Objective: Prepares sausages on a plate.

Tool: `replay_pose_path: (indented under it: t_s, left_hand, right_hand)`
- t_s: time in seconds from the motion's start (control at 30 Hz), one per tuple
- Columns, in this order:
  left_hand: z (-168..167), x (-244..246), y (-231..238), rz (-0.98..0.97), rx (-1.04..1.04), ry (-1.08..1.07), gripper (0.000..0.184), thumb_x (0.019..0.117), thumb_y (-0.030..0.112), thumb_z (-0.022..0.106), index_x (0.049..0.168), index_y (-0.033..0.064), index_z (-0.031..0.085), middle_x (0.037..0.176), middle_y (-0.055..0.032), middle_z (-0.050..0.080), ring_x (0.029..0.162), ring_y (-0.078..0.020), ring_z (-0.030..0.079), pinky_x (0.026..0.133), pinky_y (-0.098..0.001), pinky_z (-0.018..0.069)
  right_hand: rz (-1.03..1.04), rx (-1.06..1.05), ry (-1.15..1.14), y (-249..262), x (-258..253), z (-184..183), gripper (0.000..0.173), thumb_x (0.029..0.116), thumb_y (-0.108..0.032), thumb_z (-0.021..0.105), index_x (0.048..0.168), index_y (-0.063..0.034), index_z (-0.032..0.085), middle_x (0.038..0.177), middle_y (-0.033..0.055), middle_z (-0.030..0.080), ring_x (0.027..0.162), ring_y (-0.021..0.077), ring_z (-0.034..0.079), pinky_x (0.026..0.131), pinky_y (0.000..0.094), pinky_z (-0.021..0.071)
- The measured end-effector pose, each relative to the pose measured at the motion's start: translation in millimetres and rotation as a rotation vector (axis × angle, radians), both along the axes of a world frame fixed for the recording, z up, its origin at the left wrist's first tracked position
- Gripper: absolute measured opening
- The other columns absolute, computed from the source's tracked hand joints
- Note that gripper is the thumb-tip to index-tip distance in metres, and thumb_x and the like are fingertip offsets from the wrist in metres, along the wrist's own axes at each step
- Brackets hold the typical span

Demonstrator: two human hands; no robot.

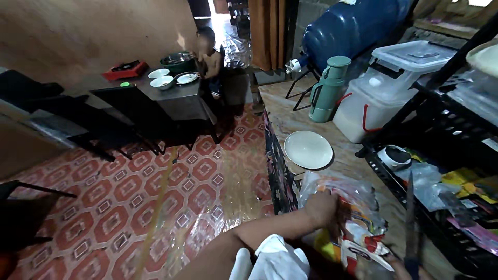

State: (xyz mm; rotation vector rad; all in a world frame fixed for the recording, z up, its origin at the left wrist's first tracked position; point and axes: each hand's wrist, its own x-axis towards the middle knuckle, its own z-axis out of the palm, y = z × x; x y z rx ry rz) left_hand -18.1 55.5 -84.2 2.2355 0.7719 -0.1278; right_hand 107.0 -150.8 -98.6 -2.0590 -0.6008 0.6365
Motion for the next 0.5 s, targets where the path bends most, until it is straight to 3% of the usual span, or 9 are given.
replay_pose_path:
  t_s: [0.07, 0.13, 0.27, 0.4, 0.5]
  left_hand:
    - [6, -2, -2, -0.093, 0.050, -0.323, 0.033, 0.0993, 0.015, 0.064, 0.127, -0.0046, 0.064, 0.125, -0.0265, 0.063, 0.116, -0.0397, 0.063, 0.099, -0.0535, 0.0517]
    - [10, 2, -10, -0.261, 0.021, -0.494, 0.024, 0.1010, 0.012, 0.061, 0.113, -0.0059, 0.070, 0.109, -0.0236, 0.070, 0.105, -0.0358, 0.068, 0.095, -0.0513, 0.0531]
    - [-4, 13, -28, -0.338, -0.095, -0.317, 0.026, 0.1016, 0.015, 0.061, 0.119, -0.0013, 0.070, 0.102, -0.0203, 0.072, 0.097, -0.0359, 0.070, 0.089, -0.0578, 0.0539]
    - [-20, 17, -39, -0.250, -0.104, -0.260, 0.030, 0.0947, 0.019, 0.072, 0.116, -0.0010, 0.068, 0.102, -0.0205, 0.071, 0.099, -0.0375, 0.069, 0.089, -0.0596, 0.0528]
    - [-20, 19, -45, -0.252, -0.104, -0.097, 0.032, 0.0989, 0.025, 0.067, 0.117, -0.0019, 0.068, 0.106, -0.0233, 0.071, 0.103, -0.0411, 0.068, 0.089, -0.0623, 0.0524]
  right_hand:
    - [0.046, 0.002, -0.043, 2, 3, -4, 0.037, 0.0999, -0.023, 0.060, 0.108, 0.0136, 0.062, 0.080, 0.0056, 0.059, 0.064, 0.0030, 0.053, 0.065, 0.0260, 0.0512]
    - [0.101, 0.009, -0.067, 4, 2, -1, 0.038, 0.1006, -0.020, 0.059, 0.109, 0.0165, 0.062, 0.082, 0.0106, 0.060, 0.066, 0.0064, 0.052, 0.066, 0.0299, 0.0511]
    - [0.165, 0.022, -0.112, 13, -8, 8, 0.032, 0.0988, -0.015, 0.062, 0.102, 0.0162, 0.065, 0.076, 0.0129, 0.062, 0.063, 0.0089, 0.054, 0.064, 0.0314, 0.0516]
    - [0.111, -0.017, -0.052, 13, -9, 6, 0.031, 0.1000, -0.018, 0.062, 0.101, 0.0131, 0.064, 0.070, 0.0053, 0.056, 0.059, 0.0052, 0.052, 0.059, 0.0270, 0.0497]
    - [0.086, 0.006, -0.036, 14, -4, -7, 0.031, 0.0999, -0.022, 0.062, 0.100, 0.0088, 0.066, 0.067, 0.0019, 0.055, 0.055, 0.0046, 0.051, 0.054, 0.0268, 0.0488]
